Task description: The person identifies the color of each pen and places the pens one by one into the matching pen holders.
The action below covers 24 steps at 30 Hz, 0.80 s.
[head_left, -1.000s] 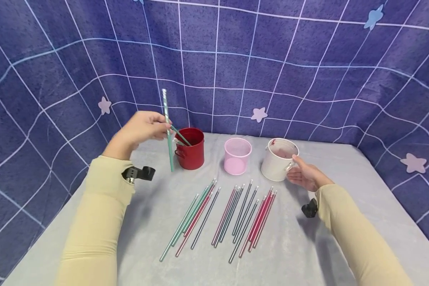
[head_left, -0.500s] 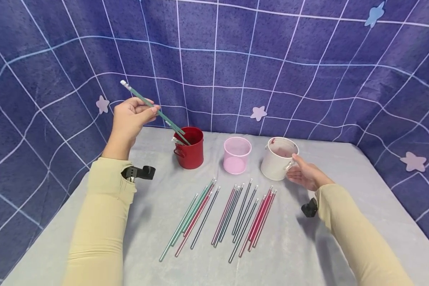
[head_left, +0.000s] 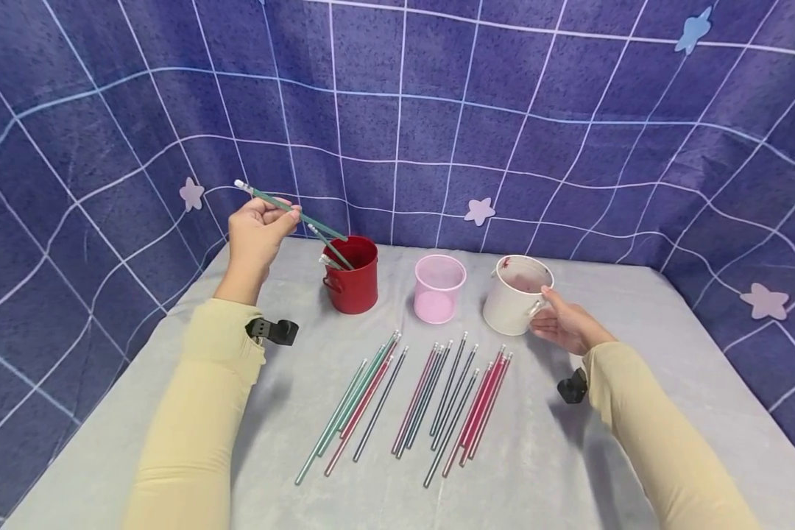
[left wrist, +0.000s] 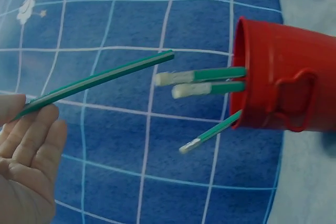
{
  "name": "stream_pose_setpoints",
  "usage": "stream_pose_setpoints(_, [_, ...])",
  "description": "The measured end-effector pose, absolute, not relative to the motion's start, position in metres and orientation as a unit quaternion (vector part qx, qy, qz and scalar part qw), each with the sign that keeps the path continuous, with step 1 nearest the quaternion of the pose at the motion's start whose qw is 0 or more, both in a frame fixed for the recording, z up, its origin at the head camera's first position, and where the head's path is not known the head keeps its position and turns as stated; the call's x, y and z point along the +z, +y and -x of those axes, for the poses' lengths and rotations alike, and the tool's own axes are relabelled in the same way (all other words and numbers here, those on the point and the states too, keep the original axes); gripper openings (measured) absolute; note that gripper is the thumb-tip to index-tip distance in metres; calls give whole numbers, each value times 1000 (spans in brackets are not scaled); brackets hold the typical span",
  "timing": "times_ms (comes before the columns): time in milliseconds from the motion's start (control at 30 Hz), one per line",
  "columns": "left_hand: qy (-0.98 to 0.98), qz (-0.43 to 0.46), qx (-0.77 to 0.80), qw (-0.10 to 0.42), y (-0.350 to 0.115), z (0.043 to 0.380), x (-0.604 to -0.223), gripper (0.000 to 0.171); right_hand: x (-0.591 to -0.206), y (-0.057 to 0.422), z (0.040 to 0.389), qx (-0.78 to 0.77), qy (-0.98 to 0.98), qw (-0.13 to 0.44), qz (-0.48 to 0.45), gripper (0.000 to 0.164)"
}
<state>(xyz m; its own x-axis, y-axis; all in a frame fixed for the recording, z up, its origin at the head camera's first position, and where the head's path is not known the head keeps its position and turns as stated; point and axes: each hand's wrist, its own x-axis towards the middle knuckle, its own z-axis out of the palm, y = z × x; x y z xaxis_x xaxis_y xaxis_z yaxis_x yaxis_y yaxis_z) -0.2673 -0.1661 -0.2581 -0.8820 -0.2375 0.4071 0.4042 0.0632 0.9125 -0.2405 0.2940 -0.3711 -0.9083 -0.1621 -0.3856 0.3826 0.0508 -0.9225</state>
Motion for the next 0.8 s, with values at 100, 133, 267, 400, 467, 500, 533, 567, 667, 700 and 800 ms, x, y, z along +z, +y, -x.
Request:
stream_pose_setpoints(100, [-723,60,-654,216,-162,270,-263,7,-371,295,240,-682,700,197,-80,82])
stream_pose_setpoints(133, [-738,61,-641,204,-161,271,-265,11,-372,295,240,-682,700,196,-80,81])
stream_pose_setpoints(267, [-811,64,-563,148,-158,273,-270,23,-372,295,240,-681,702,195,-80,79])
stream_pose_setpoints(400, [-859,75,-490,129,-155,277,-274,22,-371,296,240,-684,699,192,-80,74])
stream_pose_setpoints(467, [-866,80,-476,131,-152,280,-275,22,-371,296,240,-686,698,189,-84,71])
stream_pose_setpoints(500, [-867,82,-473,133,-151,281,-276,21,-371,296,240,-688,696,189,-86,70])
stream_pose_setpoints(533, [-868,86,-470,135,-149,282,-277,21,-370,296,240,-689,695,189,-87,69])
stream_pose_setpoints(567, [-870,88,-466,136,-148,283,-278,20,-370,296,240,-690,693,190,-85,69])
stream_pose_setpoints(667, [-874,97,-457,133,-145,285,-280,19,-370,296,240,-695,689,186,-91,67])
stream_pose_setpoints(700, [-876,100,-453,132,-144,286,-280,19,-370,295,239,-695,688,185,-92,67])
stream_pose_setpoints(800, [-879,106,-446,130,-142,287,-281,19,-371,294,239,-697,687,181,-91,65])
